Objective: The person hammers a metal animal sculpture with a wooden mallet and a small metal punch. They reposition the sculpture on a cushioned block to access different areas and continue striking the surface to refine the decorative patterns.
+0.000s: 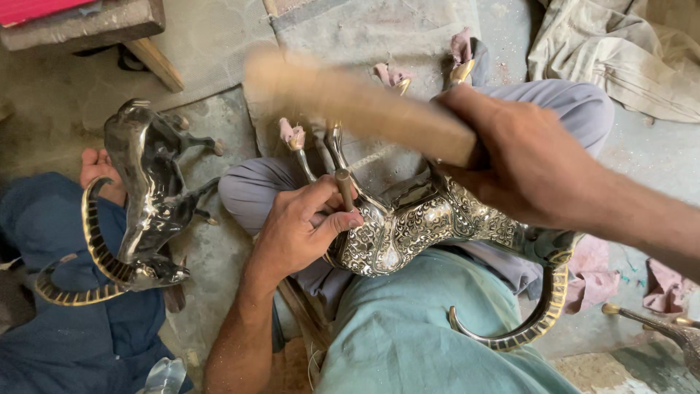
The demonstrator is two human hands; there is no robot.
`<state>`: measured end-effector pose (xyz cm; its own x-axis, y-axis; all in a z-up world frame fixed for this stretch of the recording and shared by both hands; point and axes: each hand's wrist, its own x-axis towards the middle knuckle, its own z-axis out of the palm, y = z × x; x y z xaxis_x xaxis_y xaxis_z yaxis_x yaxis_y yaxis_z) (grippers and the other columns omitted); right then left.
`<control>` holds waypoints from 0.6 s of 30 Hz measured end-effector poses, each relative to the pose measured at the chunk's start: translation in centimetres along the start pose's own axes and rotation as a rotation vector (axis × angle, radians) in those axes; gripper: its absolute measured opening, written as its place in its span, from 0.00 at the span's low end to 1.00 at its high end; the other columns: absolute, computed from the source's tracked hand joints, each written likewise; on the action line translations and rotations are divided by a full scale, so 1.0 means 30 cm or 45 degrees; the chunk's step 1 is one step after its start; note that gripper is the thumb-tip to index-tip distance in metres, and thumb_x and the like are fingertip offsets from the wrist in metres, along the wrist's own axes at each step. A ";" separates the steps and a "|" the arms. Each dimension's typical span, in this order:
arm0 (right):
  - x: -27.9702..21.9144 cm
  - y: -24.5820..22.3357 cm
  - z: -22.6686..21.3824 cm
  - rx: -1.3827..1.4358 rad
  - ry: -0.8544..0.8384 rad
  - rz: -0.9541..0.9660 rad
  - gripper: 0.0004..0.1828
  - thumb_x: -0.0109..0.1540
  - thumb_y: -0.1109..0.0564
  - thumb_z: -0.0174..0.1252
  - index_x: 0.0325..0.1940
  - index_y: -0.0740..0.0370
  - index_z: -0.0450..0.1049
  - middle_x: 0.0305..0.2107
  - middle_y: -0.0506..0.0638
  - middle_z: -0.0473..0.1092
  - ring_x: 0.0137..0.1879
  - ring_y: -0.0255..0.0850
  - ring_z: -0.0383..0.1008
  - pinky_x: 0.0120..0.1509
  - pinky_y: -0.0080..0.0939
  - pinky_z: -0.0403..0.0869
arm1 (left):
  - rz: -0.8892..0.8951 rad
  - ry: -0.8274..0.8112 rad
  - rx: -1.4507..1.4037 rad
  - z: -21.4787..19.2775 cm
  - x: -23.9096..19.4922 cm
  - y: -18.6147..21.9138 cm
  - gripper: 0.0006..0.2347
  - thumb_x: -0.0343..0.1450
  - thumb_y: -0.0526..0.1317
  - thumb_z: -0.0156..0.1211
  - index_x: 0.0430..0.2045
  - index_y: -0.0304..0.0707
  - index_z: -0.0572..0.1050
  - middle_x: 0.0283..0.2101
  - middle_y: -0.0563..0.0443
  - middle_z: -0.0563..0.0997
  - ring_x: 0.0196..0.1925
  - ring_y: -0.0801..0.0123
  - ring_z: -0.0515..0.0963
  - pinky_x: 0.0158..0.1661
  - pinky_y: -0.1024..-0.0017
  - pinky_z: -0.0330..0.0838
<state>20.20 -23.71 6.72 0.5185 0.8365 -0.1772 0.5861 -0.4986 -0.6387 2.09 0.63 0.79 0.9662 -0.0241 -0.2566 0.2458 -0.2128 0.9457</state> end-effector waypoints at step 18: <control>-0.003 -0.026 0.015 -0.585 -0.699 0.531 0.08 0.73 0.55 0.48 0.56 0.55 0.65 0.35 0.52 0.75 0.33 0.44 0.76 0.29 0.41 0.72 | -0.044 -0.085 -0.018 -0.016 0.014 -0.014 0.14 0.71 0.41 0.67 0.44 0.31 0.76 0.37 0.47 0.85 0.41 0.71 0.88 0.40 0.73 0.85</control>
<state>19.42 -23.30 6.88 0.4417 0.4945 -0.7486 0.6707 -0.7361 -0.0905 2.43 1.16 0.39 0.9500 -0.0820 -0.3014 0.2804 -0.2011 0.9386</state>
